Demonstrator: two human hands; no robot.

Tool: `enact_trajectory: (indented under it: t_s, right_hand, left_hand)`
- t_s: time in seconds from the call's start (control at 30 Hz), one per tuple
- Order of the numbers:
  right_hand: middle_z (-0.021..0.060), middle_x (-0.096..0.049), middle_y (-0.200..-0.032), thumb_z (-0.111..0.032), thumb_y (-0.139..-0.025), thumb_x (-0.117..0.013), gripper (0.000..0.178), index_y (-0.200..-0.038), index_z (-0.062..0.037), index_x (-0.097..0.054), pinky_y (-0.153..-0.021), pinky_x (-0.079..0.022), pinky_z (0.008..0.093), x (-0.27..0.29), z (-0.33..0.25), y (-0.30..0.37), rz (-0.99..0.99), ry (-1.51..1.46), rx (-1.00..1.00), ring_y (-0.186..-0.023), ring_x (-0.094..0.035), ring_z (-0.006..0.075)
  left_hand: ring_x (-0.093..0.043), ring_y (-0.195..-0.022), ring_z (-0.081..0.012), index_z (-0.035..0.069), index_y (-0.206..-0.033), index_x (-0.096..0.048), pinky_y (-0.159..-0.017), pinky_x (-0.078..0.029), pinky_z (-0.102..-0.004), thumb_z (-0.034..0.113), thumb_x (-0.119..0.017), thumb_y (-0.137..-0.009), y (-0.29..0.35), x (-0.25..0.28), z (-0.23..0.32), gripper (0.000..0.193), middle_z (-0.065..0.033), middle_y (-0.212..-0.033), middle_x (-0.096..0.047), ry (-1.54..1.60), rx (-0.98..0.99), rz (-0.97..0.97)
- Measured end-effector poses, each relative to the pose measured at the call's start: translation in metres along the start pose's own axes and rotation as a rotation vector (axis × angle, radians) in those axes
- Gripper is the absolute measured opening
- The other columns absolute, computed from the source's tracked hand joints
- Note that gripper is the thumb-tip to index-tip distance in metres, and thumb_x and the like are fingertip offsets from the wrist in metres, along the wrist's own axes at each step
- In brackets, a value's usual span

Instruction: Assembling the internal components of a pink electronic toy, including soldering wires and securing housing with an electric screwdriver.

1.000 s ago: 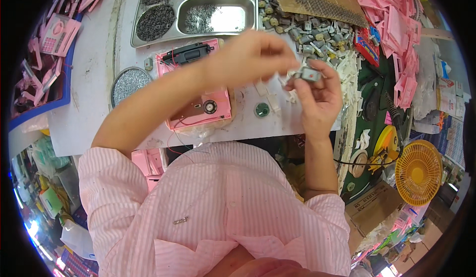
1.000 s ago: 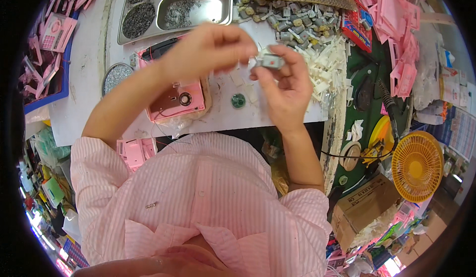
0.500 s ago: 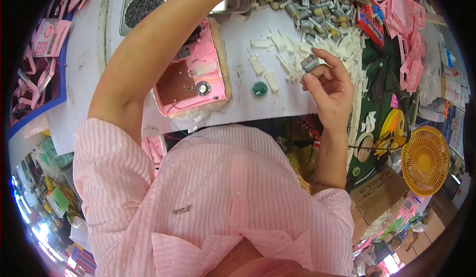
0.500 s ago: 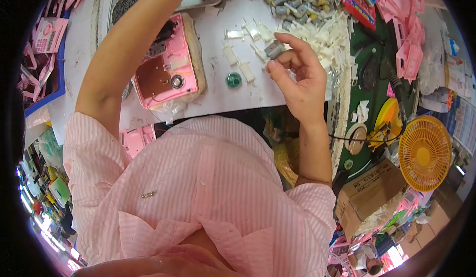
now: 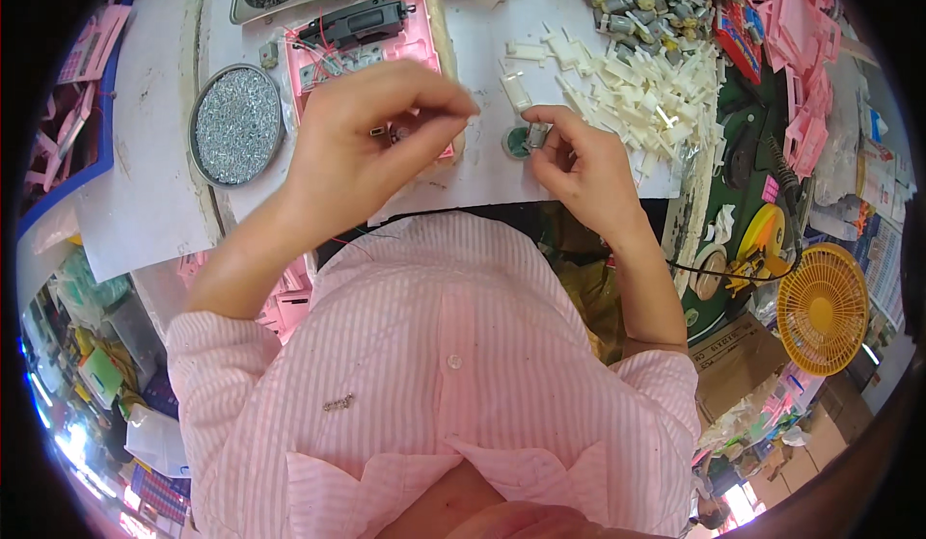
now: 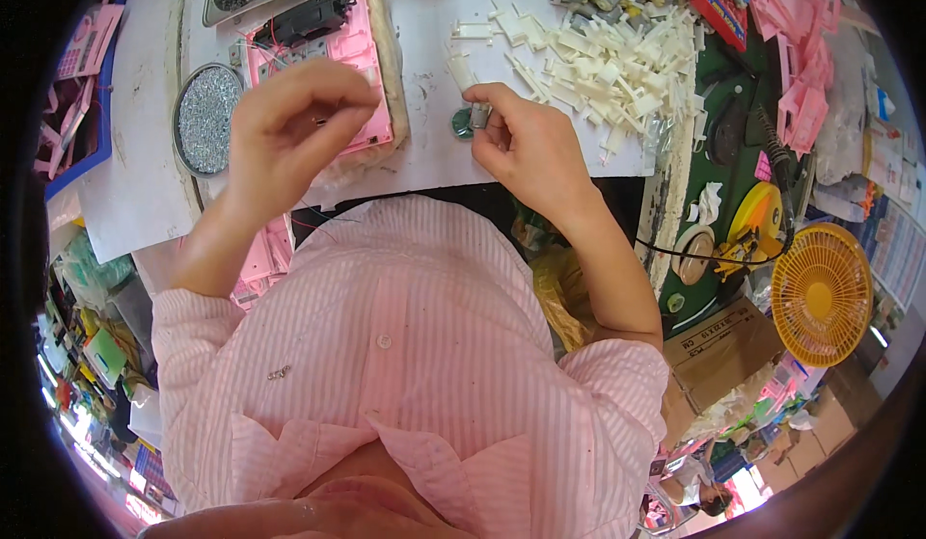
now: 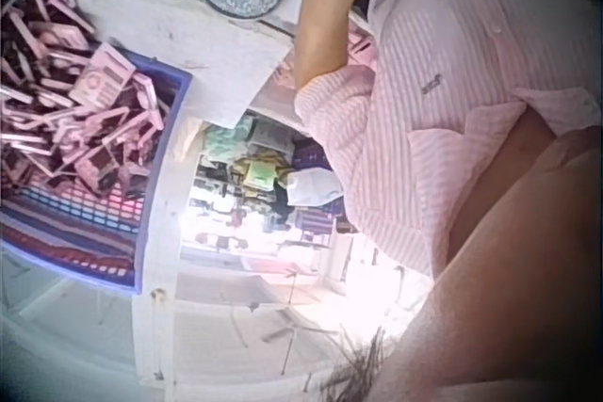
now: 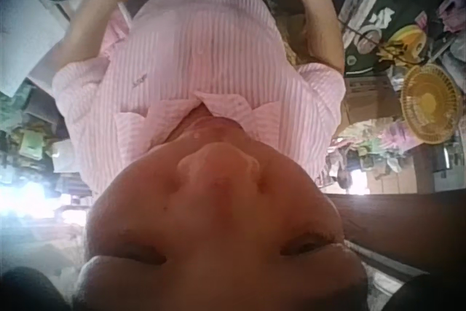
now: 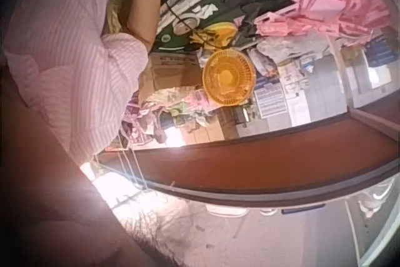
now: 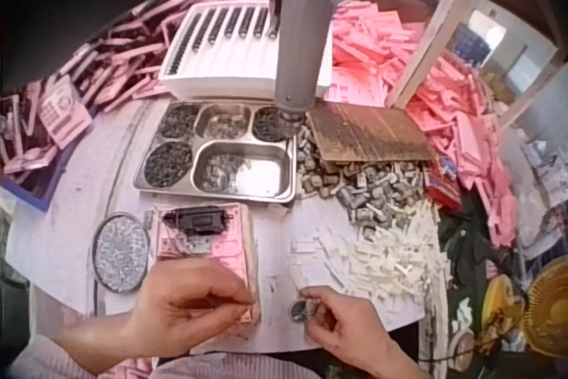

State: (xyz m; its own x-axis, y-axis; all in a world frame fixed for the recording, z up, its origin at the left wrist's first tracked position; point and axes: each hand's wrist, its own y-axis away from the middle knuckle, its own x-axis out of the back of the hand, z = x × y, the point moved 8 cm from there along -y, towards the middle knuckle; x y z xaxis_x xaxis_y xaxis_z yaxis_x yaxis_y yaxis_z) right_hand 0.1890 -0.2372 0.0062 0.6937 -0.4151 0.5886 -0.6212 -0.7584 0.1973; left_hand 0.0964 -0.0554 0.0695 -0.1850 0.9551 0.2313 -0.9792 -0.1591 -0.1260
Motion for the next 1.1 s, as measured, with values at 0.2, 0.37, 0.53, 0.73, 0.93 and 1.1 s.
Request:
enact_trajectory:
  t_s: [0.2,0.37,0.53,0.73,0.93,1.1]
  right_hand:
    - [0.0019,-0.056,-0.065,-0.003,-0.079,-0.068,0.039,-0.118,-0.0067,-0.064,-0.055,-0.043,0.0266,-0.006,-0.009,-0.003,0.04,0.064,0.028,-0.056,-0.055,0.0119]
    - [-0.0052,-0.058,-0.079,0.003,-0.086,-0.067,0.04,-0.125,0.0014,-0.059,-0.06,-0.04,0.0173,-0.013,-0.023,0.01,0.019,-0.738,-0.114,-0.068,-0.051,0.0015]
    - [0.0,-0.064,-0.091,0.0,-0.09,-0.068,0.043,-0.13,0.0023,-0.053,-0.065,-0.043,0.017,-0.051,-0.04,0.008,-0.151,-1.058,-0.065,-0.076,-0.055,0.0031]
    - [0.0006,-0.064,-0.09,0.003,-0.09,-0.066,0.042,-0.129,0.0023,-0.053,-0.065,-0.043,0.0179,-0.059,-0.044,0.0,-0.186,-1.05,-0.087,-0.075,-0.055,0.0034]
    - [0.0011,-0.064,-0.089,0.004,-0.086,-0.069,0.044,-0.128,0.0016,-0.054,-0.062,-0.043,0.0182,-0.058,-0.045,0.001,-0.108,-0.9,-0.035,-0.073,-0.054,0.0029]
    - [0.0035,-0.067,-0.094,0.002,-0.085,-0.073,0.05,-0.131,-0.0029,-0.055,-0.06,-0.05,0.0225,-0.043,-0.063,0.003,0.0,-0.376,0.236,-0.074,-0.061,0.0084]
  left_hand:
    - [-0.066,-0.084,-0.014,-0.002,-0.1,-0.071,-0.072,-0.056,-0.0259,-0.006,-0.067,-0.087,0.044,-0.009,-0.023,0.014,-0.0081,-0.095,-0.068,0.122,0.088,0.098]
    - [-0.064,-0.096,-0.0119,-0.001,-0.117,-0.061,-0.082,-0.055,-0.0249,-0.008,-0.067,-0.088,0.058,-0.018,-0.033,0.03,-0.0065,-0.105,-0.065,0.168,0.196,0.088]
    - [-0.069,-0.085,-0.0131,0.002,-0.116,-0.06,-0.073,-0.058,-0.0263,-0.005,-0.071,-0.085,0.06,-0.013,-0.036,0.034,-0.0067,-0.096,-0.068,0.2,0.148,0.192]
    - [-0.069,-0.085,-0.0125,0.002,-0.116,-0.059,-0.074,-0.058,-0.0264,-0.005,-0.071,-0.085,0.061,-0.01,-0.035,0.034,-0.0064,-0.097,-0.068,0.195,0.142,0.203]
    - [-0.068,-0.087,-0.0112,0.003,-0.115,-0.06,-0.074,-0.058,-0.0263,-0.004,-0.071,-0.085,0.062,-0.009,-0.036,0.032,-0.0052,-0.097,-0.067,0.234,0.15,0.221]
    - [-0.067,-0.098,-0.0174,0.001,-0.118,-0.056,-0.084,-0.056,-0.0269,-0.007,-0.068,-0.087,0.064,-0.007,-0.03,0.034,-0.0094,-0.114,-0.063,0.111,0.047,0.123]
